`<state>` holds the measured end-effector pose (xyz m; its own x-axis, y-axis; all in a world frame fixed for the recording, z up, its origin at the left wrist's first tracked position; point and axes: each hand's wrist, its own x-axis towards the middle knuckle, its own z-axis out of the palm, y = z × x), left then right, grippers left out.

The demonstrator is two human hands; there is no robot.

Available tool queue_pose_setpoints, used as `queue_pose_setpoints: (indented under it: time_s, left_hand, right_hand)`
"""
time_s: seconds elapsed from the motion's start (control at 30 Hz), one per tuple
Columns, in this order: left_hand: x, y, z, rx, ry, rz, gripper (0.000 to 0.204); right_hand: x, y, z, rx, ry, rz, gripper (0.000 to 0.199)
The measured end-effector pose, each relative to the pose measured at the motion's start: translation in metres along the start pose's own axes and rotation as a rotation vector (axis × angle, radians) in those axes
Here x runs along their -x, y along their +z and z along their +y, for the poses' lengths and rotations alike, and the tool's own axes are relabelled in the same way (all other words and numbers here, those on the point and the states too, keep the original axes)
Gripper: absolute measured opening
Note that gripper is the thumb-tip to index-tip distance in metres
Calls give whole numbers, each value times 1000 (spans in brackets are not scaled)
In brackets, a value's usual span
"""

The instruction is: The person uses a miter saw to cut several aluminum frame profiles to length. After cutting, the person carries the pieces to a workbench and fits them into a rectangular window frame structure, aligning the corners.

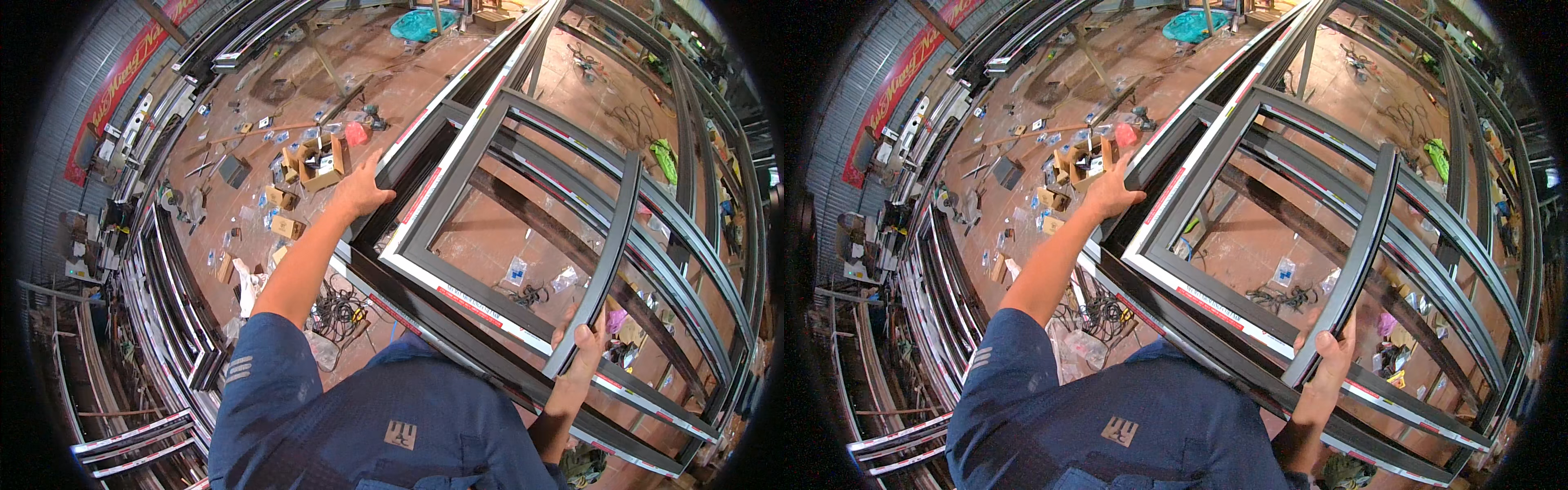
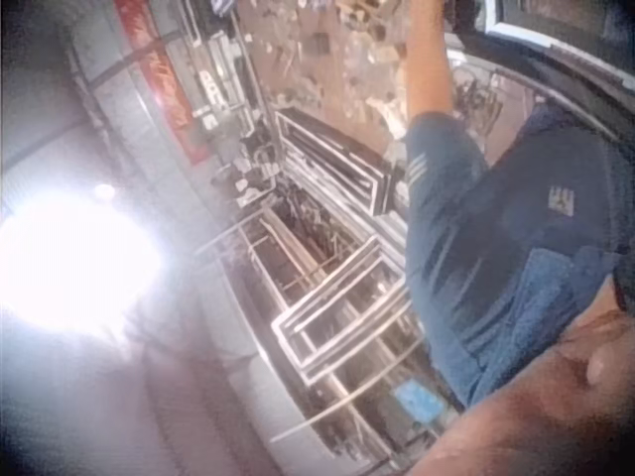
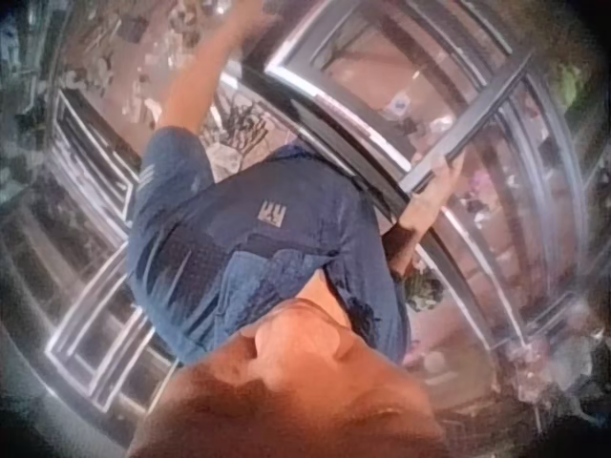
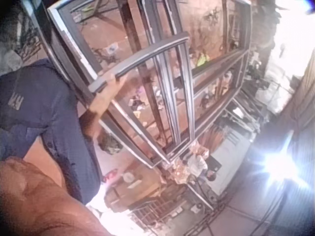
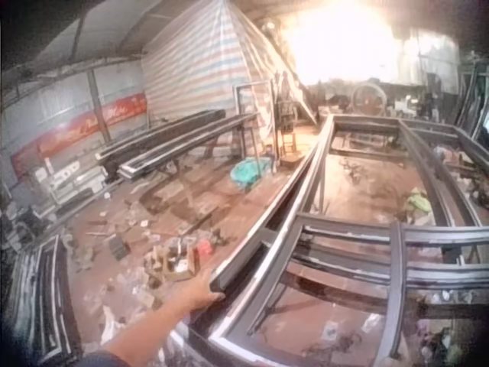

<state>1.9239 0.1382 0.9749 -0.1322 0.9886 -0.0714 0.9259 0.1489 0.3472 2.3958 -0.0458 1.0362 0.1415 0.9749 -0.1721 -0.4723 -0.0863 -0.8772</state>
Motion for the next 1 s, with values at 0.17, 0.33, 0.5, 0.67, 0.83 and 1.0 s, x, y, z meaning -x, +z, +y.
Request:
queue_pose_setpoints:
  time_s: [0.17,0.33,0.5,0.67,0.83,1.0]
  left_hand:
    - [8,16,16,-320,352,245,73]
    - [-15,32,29,-410,292,411,38]
    - [-27,55,43,-454,183,535,45]
    - [-19,36,57,-299,-63,327,90]
    - [-17,17,73,-157,-263,231,88]
    - [-26,12,70,-159,-281,222,74]
  right_hand:
    - [-2,2,-1,25,-30,-10,88]
    - [-4,-1,3,4,-19,-55,80]
    - [-5,-5,2,-6,-13,-52,80]
    - [-3,-1,-3,7,-13,-57,80]
    - [2,5,-7,7,-2,-36,79]
    - [9,11,-17,-42,49,9,76]
